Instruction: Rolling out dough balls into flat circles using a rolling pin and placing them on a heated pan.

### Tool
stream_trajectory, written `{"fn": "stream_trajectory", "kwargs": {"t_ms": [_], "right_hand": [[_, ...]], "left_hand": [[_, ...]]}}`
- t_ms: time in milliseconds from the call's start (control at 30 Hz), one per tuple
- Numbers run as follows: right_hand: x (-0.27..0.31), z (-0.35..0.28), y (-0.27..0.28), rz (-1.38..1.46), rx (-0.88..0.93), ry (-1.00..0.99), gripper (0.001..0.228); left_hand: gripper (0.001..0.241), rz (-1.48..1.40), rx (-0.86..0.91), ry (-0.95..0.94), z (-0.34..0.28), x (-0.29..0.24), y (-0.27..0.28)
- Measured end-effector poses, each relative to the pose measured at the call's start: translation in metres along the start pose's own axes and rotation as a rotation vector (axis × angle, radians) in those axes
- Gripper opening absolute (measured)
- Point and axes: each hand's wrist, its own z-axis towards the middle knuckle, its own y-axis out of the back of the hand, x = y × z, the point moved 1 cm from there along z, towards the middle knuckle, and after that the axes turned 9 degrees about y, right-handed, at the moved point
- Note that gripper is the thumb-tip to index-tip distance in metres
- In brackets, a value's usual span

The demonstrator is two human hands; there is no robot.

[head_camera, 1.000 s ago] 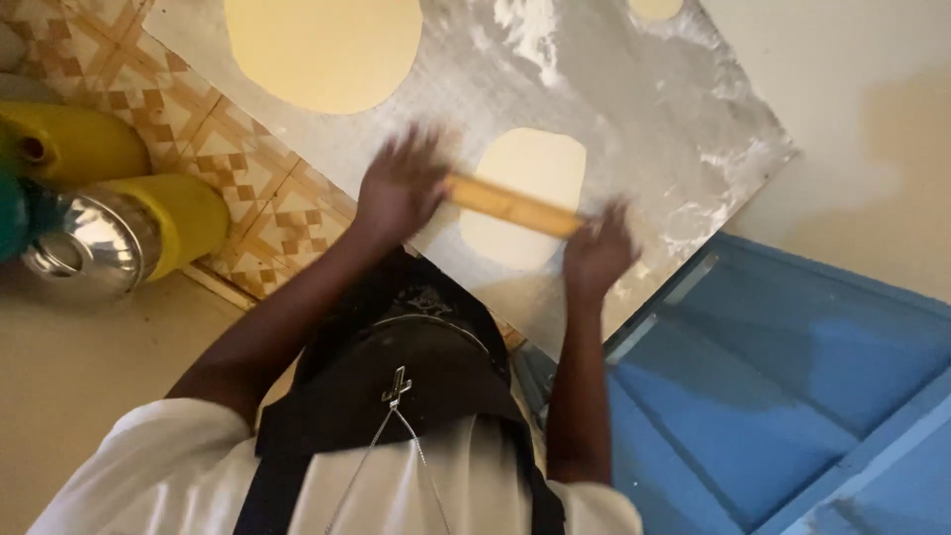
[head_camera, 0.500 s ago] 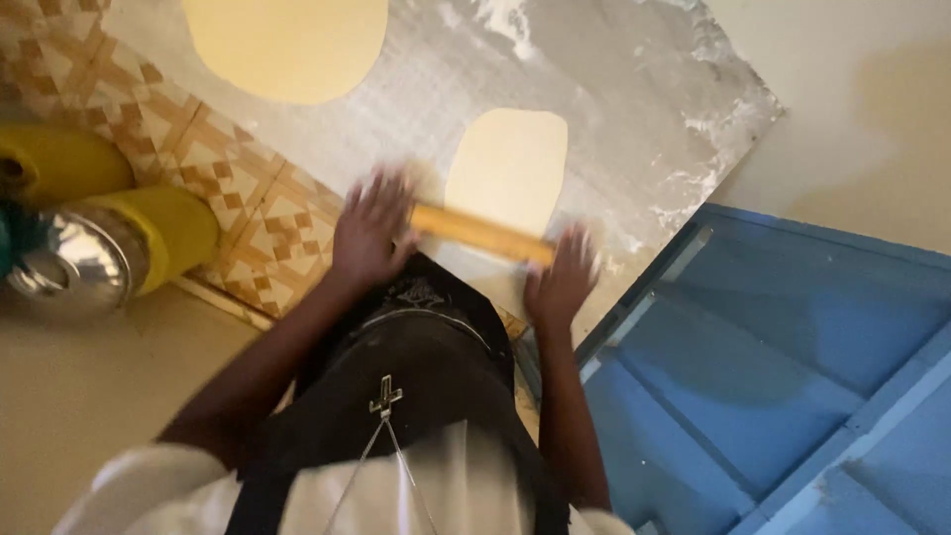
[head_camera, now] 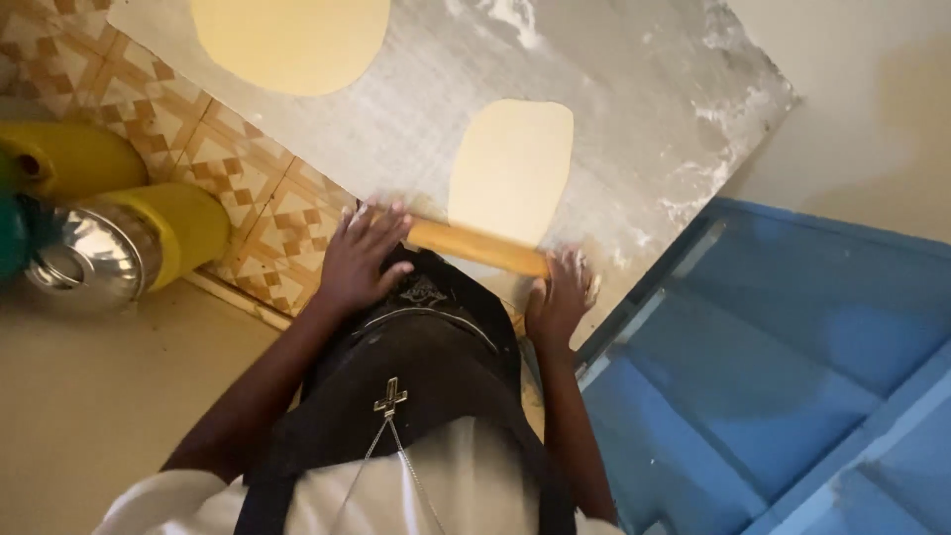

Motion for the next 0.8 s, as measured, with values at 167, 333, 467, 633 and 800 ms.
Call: {"fn": "stream_trajectory", "kwargs": {"t_ms": [167,333,467,633,800], "right_hand": [[-0.053,0.007,-0.013,-0.073,0.329,0.138,0.061],[-0.038,0.077,0.021,-0.027,0.4,0.157,0.05],[-0.021,0.139,0.003,-0.066,0.307,0.314,0.07],[-0.034,0.247,-0.057,-0.185,-0.002,0.287,0.06],[-0.01,0.312,-0.053,-0.055,0.066,-0.099,0.055]], "left_hand": [[0.061,-0.062,-0.038,0.002,0.024,0.005,-0.013],[0.049,-0.036,-0.071,0.097,0.046,-0.005,0.006],[0.057,0.011,-0.061,0.227,0.075,-0.013,0.021],[0.063,0.16,0.105,0.457,0.169,0.009,0.042],[0.061,0.01,-0.232,0.25,0.214,0.029,0.052]]}}
